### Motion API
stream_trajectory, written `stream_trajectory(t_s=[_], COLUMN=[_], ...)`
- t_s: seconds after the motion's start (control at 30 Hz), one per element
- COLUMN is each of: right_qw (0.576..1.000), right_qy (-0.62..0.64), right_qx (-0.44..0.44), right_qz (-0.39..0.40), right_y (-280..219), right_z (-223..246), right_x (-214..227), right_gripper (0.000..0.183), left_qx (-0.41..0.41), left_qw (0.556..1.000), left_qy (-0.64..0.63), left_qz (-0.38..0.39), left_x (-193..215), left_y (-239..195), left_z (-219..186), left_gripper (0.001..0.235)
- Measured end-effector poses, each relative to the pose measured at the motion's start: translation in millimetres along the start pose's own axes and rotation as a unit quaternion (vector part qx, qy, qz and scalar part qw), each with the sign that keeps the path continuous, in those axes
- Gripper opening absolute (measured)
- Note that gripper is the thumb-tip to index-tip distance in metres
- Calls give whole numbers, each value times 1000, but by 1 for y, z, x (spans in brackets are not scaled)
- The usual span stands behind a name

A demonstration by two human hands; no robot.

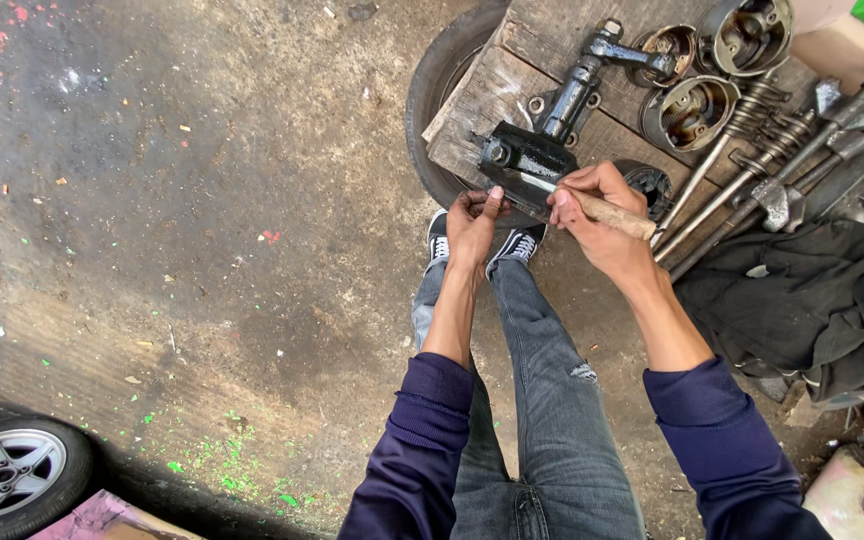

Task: The person cleans a dark metal part using a chisel and hammer. They repeatedly strike the part to remove residue, then place the tools down and pick up a rag to wipe the part.

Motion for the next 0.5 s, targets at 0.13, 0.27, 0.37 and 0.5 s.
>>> stream_trajectory(t_s=[0.13,0.27,0.37,0.5], right_qw=[991,988,983,926], right_qy=[-100,-49,-115,-283], right_qx=[86,87,95,223], right_qz=[4,-119,-109,110], right_y=[-9,-6,0,-3], right_z=[10,6,13,40], right_x=[-11,5,8,-33], right_gripper=[13,14,14,12], left_qx=[2,-17,-9,-27], left_qw=[1000,1000,1000,999], left_qy=[10,12,11,18], left_qz=[3,12,14,13], left_x=[0,-1,0,-3], left_y=[4,7,7,12], left_z=[5,2,10,11], left_gripper=[33,33,33,33])
Point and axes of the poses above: each hand's wrist, its own y-axis towards the middle knuckle, its own x-axis out of the back of the hand, z = x × y, the point moved 7 cm from there along y, towards the middle knuckle, and after that the axes turned 13 degrees about x, right-handed, at the moved point
